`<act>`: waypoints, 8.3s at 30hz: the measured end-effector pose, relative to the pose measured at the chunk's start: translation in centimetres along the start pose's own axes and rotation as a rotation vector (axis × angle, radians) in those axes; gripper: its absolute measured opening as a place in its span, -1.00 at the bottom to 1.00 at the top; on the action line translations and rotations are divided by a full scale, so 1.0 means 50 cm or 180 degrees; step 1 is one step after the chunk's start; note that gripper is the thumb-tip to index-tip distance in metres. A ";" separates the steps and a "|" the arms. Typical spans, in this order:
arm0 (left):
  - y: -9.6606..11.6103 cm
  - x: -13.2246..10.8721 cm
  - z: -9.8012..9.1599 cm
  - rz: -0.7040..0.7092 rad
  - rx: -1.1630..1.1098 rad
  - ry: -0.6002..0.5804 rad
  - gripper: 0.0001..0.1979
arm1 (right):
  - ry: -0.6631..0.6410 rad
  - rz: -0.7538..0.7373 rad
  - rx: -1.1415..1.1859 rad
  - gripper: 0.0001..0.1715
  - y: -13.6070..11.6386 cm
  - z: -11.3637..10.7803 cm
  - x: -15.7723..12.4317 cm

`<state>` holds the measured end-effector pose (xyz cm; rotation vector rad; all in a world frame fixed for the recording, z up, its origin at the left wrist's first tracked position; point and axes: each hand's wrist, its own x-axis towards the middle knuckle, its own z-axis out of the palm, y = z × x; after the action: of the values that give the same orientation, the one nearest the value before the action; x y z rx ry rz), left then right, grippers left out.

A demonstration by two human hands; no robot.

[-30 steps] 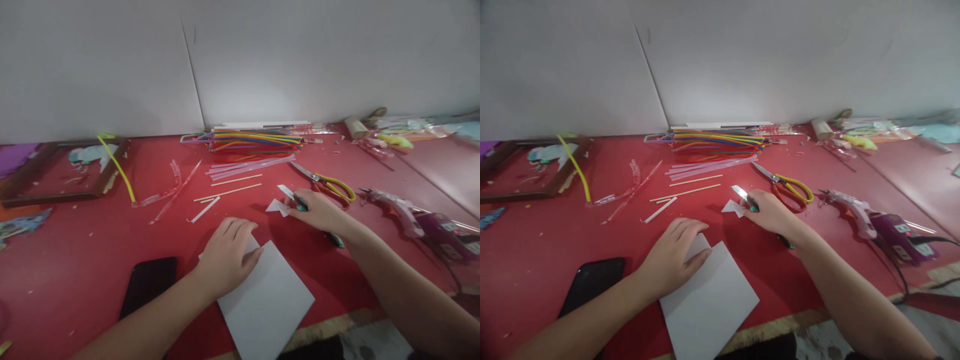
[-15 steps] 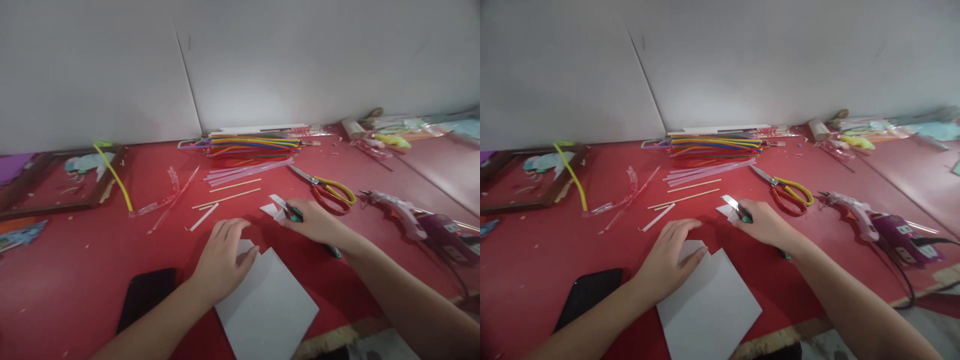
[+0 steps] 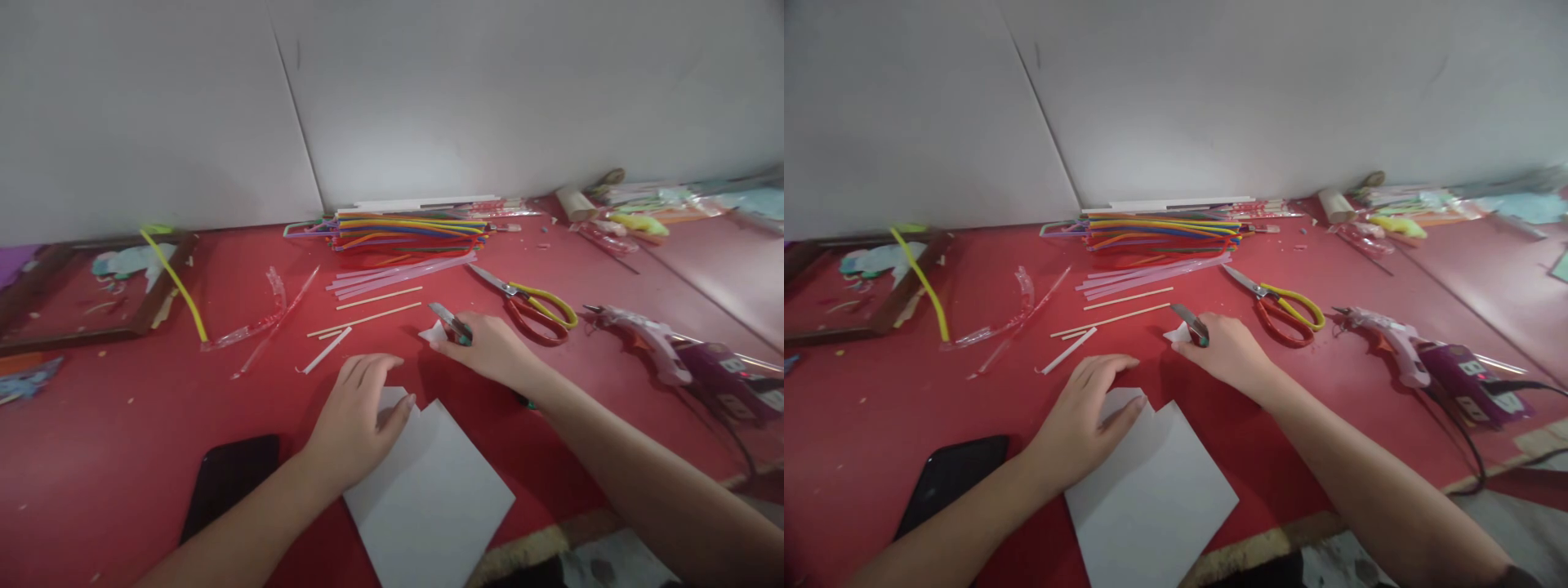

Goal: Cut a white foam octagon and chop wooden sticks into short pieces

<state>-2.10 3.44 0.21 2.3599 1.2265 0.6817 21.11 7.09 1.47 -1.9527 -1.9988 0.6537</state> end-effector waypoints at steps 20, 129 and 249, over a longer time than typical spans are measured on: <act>0.008 0.004 -0.004 -0.0796 -0.1913 -0.0043 -0.55 | 0.0005 -0.1203 0.0441 -0.89 -0.029 0.015 -0.071; 0.051 0.083 -0.034 -0.0801 -0.0480 -0.1157 -0.61 | 0.0954 0.0715 0.3107 -0.74 0.054 -0.118 -0.126; 0.037 -0.023 0.003 0.0482 0.0852 -0.0442 -0.58 | -0.0425 -0.1240 0.0488 -0.31 -0.035 0.007 -0.143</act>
<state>-1.37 1.47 0.81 2.6906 1.1486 0.4103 19.77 -0.03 2.86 -1.4103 -2.2463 0.8220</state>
